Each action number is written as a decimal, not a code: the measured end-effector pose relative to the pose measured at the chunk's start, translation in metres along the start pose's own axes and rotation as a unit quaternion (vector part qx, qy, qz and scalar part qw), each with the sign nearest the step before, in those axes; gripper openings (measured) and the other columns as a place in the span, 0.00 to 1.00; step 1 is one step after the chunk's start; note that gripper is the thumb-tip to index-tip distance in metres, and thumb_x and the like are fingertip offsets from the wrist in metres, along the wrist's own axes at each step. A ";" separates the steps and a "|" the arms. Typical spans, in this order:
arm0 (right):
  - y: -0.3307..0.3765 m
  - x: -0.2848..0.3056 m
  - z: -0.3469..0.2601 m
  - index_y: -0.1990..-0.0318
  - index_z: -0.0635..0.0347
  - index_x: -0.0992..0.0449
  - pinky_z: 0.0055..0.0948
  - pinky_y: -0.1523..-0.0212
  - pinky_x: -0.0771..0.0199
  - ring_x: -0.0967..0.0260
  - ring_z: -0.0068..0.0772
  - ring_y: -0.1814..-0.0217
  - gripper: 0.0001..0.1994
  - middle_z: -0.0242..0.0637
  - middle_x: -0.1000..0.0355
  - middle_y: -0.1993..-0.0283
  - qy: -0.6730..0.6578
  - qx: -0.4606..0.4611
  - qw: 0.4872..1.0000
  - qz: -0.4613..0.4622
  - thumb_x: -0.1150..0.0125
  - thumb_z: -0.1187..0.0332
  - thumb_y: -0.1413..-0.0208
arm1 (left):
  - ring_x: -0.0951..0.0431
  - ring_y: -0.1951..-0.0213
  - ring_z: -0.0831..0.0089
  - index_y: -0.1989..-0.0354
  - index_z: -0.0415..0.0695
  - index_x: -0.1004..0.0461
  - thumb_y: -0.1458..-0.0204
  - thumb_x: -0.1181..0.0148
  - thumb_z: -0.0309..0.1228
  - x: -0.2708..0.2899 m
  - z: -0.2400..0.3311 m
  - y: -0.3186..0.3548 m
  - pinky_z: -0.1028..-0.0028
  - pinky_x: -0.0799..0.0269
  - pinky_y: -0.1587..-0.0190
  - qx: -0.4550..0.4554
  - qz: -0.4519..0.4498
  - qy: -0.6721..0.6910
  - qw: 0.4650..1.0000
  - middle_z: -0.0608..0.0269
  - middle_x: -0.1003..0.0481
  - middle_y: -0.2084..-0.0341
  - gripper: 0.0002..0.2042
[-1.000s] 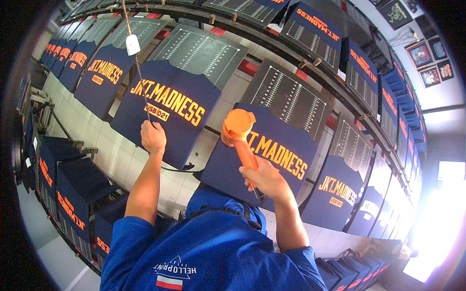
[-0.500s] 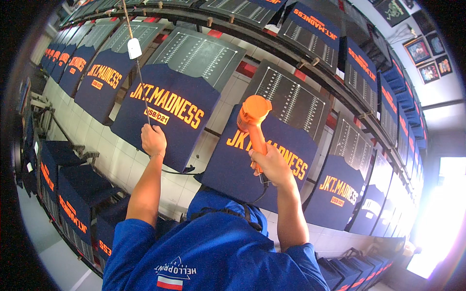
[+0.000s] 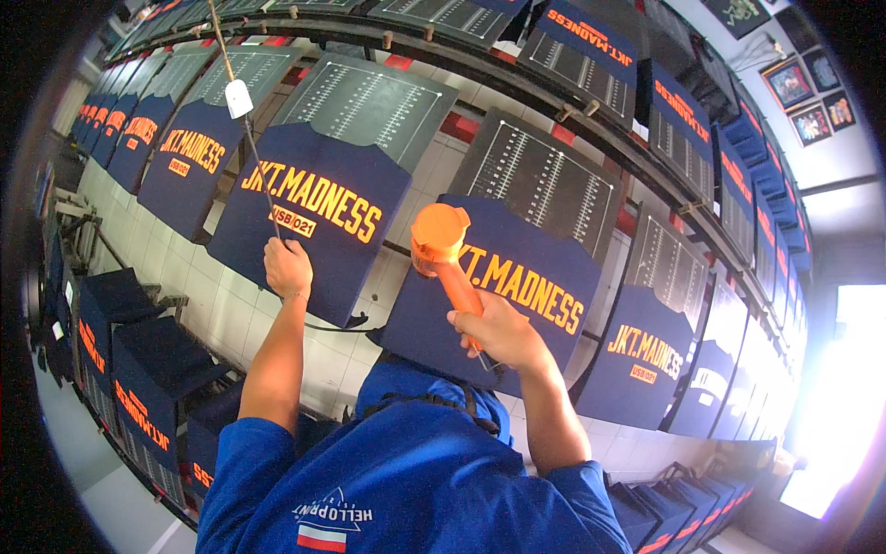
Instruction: The person uses a heat gun to dry the ink on several navy blue shirts mounted on boards. They pass the heat gun over the printed area while using their free hand to smooth the fabric.
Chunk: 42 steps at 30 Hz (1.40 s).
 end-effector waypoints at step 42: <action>0.090 0.053 0.070 0.56 0.70 0.29 0.23 0.74 0.26 0.28 0.22 0.77 0.13 0.33 0.29 0.72 -0.076 -0.036 0.988 0.128 0.39 0.68 0.39 | 0.21 0.57 0.52 0.61 0.41 0.30 0.36 0.53 0.39 0.002 0.003 0.004 0.52 0.23 0.58 0.020 -0.046 0.015 0.999 0.54 0.25 0.62 0.13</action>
Point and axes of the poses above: each hand's wrist, its own y-axis away from the middle knuckle, its own x-axis out of the back of the hand, z = x × y, the point moved 10 cm from there along -y, towards the middle knuckle
